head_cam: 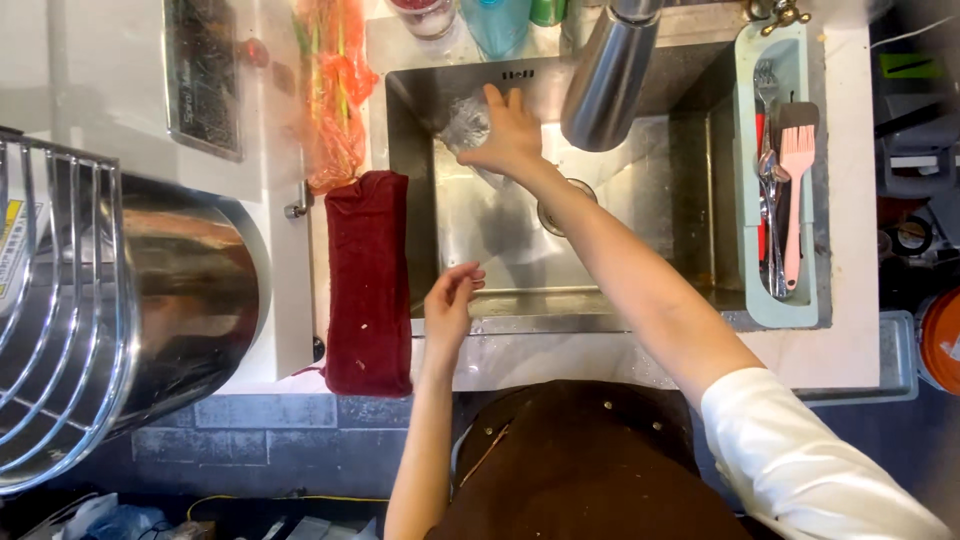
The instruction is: The person washes a glass jar and a small piece of cloth under a running faucet, rinsing and scrubbing the jar before setting it aside.
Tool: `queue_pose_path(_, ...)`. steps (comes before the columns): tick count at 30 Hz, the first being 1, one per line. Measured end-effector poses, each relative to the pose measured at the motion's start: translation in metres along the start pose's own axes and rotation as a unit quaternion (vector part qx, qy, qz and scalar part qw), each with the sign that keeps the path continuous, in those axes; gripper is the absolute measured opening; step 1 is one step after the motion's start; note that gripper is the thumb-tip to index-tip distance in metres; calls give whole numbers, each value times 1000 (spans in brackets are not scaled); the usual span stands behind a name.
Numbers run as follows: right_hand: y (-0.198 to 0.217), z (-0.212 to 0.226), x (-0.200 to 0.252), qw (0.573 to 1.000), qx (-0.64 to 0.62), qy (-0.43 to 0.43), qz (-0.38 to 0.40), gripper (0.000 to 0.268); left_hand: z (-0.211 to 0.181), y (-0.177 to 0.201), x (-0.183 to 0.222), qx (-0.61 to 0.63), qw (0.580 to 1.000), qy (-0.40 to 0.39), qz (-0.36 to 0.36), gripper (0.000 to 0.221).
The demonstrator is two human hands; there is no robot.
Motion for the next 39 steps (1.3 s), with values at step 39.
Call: queue_pose_path(39, 86, -182, 62, 972, -15, -140, -186, 102, 9, -29, 6, -23, 997, -17, 68, 27)
Point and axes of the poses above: each hand's wrist, its own x-axis away from the middle knuckle, its own y-axis out of the back of the hand, z = x × y, the point moved 9 cm from there along -x, towards the middle knuckle, and after that the axes turned 5 degrees about z, right-handed, at the moved point
